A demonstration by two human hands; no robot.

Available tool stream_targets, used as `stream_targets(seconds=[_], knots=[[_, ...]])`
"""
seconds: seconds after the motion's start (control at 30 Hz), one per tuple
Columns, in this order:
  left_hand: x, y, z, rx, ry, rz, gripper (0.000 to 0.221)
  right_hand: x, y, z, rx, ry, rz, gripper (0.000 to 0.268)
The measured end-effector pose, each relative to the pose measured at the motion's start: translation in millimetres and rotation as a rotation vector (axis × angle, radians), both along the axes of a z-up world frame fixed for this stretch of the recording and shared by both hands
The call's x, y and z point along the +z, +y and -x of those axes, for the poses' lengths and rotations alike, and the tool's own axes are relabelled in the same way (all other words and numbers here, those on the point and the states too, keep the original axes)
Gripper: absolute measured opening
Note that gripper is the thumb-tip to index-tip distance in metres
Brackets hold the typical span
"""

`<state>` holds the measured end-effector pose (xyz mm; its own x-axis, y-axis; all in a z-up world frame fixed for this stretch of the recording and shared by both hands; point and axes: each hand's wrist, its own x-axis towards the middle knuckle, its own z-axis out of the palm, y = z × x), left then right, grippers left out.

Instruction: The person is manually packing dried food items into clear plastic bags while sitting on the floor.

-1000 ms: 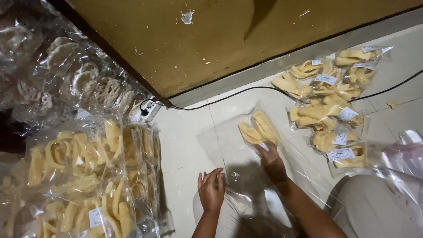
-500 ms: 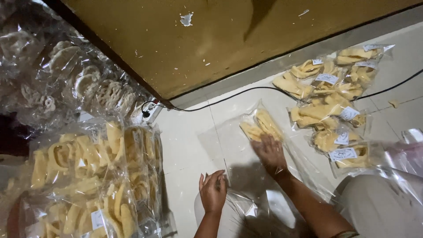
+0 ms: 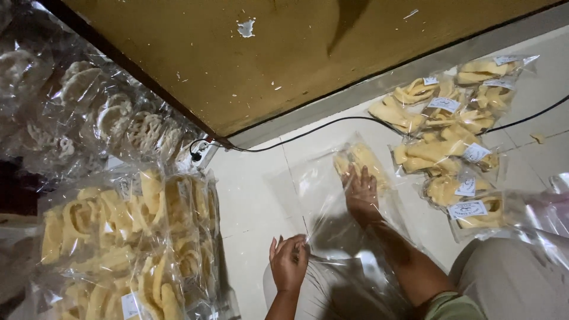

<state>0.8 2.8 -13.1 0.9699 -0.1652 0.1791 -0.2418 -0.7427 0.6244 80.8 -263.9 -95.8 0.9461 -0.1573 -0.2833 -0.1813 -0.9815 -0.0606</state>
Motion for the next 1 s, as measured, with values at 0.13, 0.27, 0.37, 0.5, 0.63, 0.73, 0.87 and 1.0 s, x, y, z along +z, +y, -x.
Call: stream_targets(seconds=[0.13, 0.27, 0.37, 0.5, 0.63, 0.73, 0.87, 1.0], knots=[[7, -1, -1, 0.016, 0.015, 0.007, 0.017, -27, 2, 8, -0.085, -0.255, -0.139, 0.068], [4, 0, 1, 0.012, 0.011, 0.032, 0.016, -10, 1, 31, 0.16, -0.363, -0.048, 0.061], [7, -2, 2, 0.022, 0.026, 0.038, 0.014, 9, -3, 30, 0.057, -0.084, -0.093, 0.06], [7, 1, 1, -0.01, -0.05, 0.045, 0.019, 12, -1, 25, 0.126, -0.042, 0.048, 0.074], [-1, 3, -5, 0.029, 0.066, -0.049, 0.018, 35, 3, 71, 0.127, -0.216, -0.141, 0.051], [-8, 4, -6, 0.035, 0.059, -0.094, 0.019, 33, 2, 130, 0.227, -0.296, -0.099, 0.066], [-2, 1, -3, 0.035, -0.004, -0.07, 0.014, 156, 17, 194, 0.433, -0.88, -0.78, 0.049], [1, 1, -2, 0.033, 0.018, -0.048, 0.015, 83, -5, 262, 0.223, 0.26, -1.132, 0.085]])
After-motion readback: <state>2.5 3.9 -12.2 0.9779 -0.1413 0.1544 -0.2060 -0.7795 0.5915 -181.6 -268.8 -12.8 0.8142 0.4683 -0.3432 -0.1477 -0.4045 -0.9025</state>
